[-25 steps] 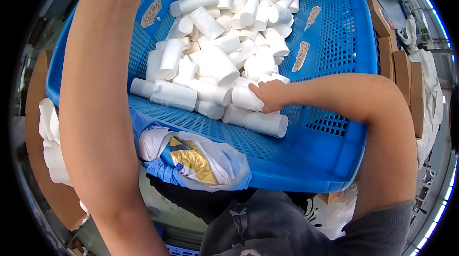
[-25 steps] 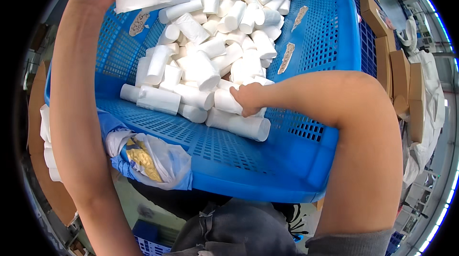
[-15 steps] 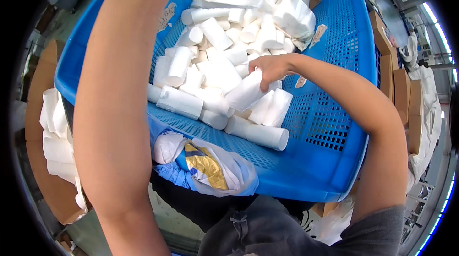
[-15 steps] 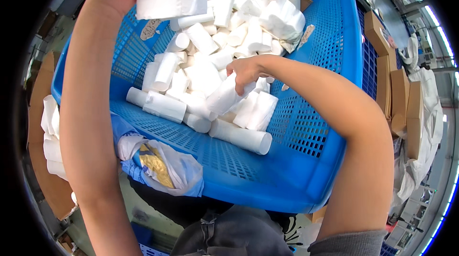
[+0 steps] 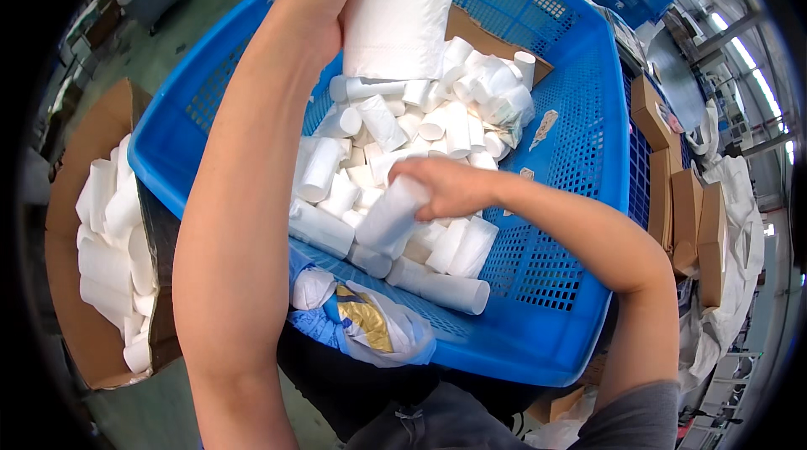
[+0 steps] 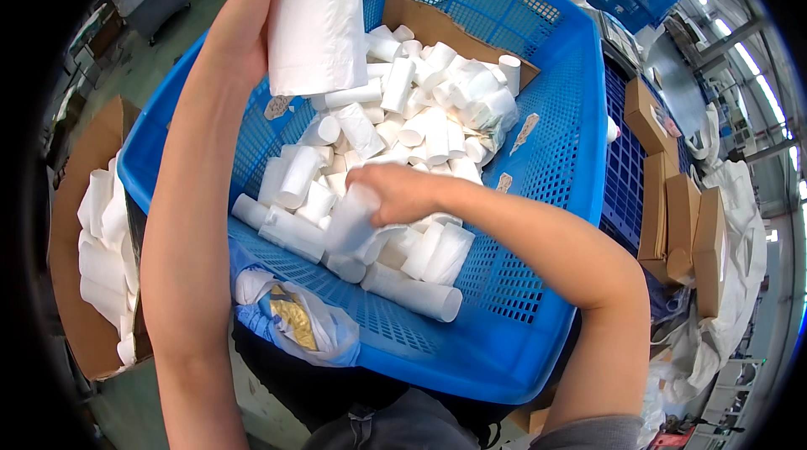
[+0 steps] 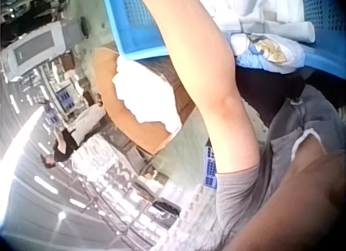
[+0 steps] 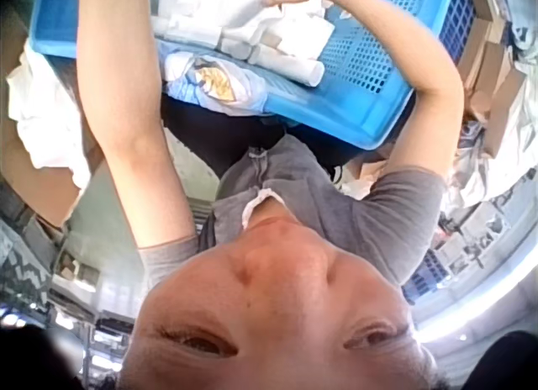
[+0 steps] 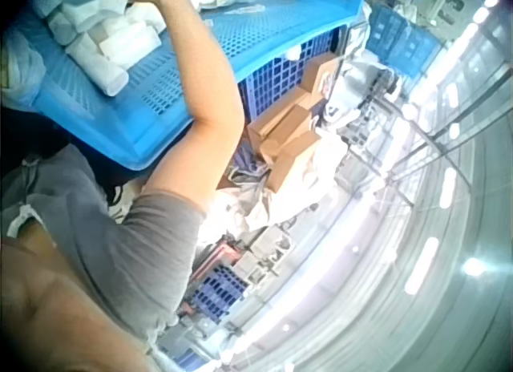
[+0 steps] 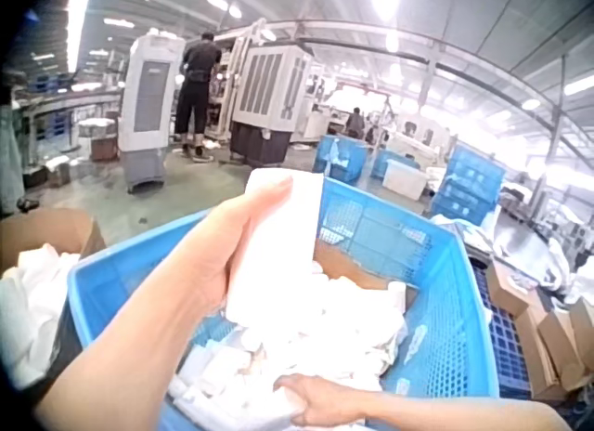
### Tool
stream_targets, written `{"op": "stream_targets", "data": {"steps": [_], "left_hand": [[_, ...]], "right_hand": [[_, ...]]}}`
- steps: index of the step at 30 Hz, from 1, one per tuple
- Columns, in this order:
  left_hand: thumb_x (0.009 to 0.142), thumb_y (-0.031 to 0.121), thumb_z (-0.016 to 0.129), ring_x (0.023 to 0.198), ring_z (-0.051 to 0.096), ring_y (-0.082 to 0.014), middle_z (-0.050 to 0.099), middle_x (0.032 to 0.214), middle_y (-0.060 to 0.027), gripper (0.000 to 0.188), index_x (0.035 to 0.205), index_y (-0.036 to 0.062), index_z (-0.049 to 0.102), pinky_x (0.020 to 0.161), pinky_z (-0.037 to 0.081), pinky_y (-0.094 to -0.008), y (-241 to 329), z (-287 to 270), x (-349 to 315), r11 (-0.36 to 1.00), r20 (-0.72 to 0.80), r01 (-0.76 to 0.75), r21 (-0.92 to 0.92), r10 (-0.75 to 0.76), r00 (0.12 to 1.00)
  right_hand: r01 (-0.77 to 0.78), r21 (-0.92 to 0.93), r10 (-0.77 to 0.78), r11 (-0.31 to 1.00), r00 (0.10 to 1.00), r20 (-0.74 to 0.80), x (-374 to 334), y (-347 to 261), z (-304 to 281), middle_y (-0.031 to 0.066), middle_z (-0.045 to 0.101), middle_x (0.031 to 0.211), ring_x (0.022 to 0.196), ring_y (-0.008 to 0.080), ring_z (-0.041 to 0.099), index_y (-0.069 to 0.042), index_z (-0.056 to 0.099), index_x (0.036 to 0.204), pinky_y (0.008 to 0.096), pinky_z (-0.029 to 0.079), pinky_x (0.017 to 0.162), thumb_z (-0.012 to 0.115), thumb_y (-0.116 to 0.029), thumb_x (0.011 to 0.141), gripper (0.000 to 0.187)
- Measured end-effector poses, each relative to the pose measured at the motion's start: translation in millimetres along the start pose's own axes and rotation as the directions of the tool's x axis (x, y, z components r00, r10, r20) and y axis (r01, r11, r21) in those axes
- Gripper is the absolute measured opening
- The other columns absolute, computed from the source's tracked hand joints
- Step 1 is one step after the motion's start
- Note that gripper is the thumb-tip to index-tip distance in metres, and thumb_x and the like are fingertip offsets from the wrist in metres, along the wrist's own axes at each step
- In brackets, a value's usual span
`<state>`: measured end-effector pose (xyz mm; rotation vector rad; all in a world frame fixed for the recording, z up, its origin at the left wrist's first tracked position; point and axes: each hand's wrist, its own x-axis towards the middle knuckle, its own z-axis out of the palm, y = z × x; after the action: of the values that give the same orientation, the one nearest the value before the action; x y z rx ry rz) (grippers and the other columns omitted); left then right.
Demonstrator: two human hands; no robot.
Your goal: The person sorts white foam rollers from a blue crate, places them into a clear plastic bag while sitting on the floor, and then moves the filled bag into a large cardboard box.
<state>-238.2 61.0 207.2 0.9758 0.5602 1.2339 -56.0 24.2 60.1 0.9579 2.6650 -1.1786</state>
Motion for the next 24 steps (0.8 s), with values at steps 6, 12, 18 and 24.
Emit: {"op": "stream_targets", "data": {"steps": [6,12,18,24], "left_hand": [[0.087,0.038,0.058,0.072,0.065,-0.0193,0.065,0.090,-0.0120,0.042,0.105,0.0005,0.057,0.063,0.056,-0.0328,-3,-8,11,1.000,-0.078,0.005,-0.012,-0.006,0.997],[0.083,0.041,0.062,0.079,0.064,-0.0180,0.064,0.089,-0.0107,0.048,0.108,0.0008,0.058,0.069,0.054,-0.0314,-2,-14,9,0.987,-0.222,-0.074,0.146,0.106,0.969],[0.077,0.045,0.068,0.087,0.066,-0.0225,0.065,0.098,-0.0160,0.057,0.111,-0.0004,0.058,0.076,0.053,-0.0345,-3,-16,8,0.968,-0.191,-0.125,0.217,0.167,0.967],[0.077,0.046,0.068,0.086,0.065,-0.0223,0.065,0.098,-0.0157,0.057,0.110,0.0003,0.059,0.075,0.053,-0.0340,-2,-17,8,0.975,-0.214,-0.088,0.203,0.131,0.968]], "right_hand": [[-0.001,0.042,-0.002,0.999,0.997,0.076,-3,-17,-5,0.0190,0.052,0.118,0.111,0.0347,0.051,-0.004,0.046,0.123,0.0391,0.042,0.094,0.070,-0.011,0.067,0.062],[0.014,0.274,0.047,0.962,0.975,-0.216,-14,-18,-63,0.0145,0.055,0.114,0.106,0.0273,0.053,-0.005,0.052,0.115,0.0322,0.039,0.095,0.058,0.002,0.060,0.056],[0.156,0.510,-0.003,0.846,0.958,-0.288,-27,-16,-91,0.0020,0.054,0.109,0.103,0.0164,0.053,-0.008,0.055,0.109,0.0313,0.045,0.086,0.056,0.014,0.056,0.058],[0.186,0.576,-0.014,0.796,0.957,-0.290,-38,-30,-106,0.0046,0.056,0.116,0.111,0.0195,0.051,-0.012,0.060,0.100,0.0355,0.038,0.102,0.067,0.007,0.050,0.054]]}}
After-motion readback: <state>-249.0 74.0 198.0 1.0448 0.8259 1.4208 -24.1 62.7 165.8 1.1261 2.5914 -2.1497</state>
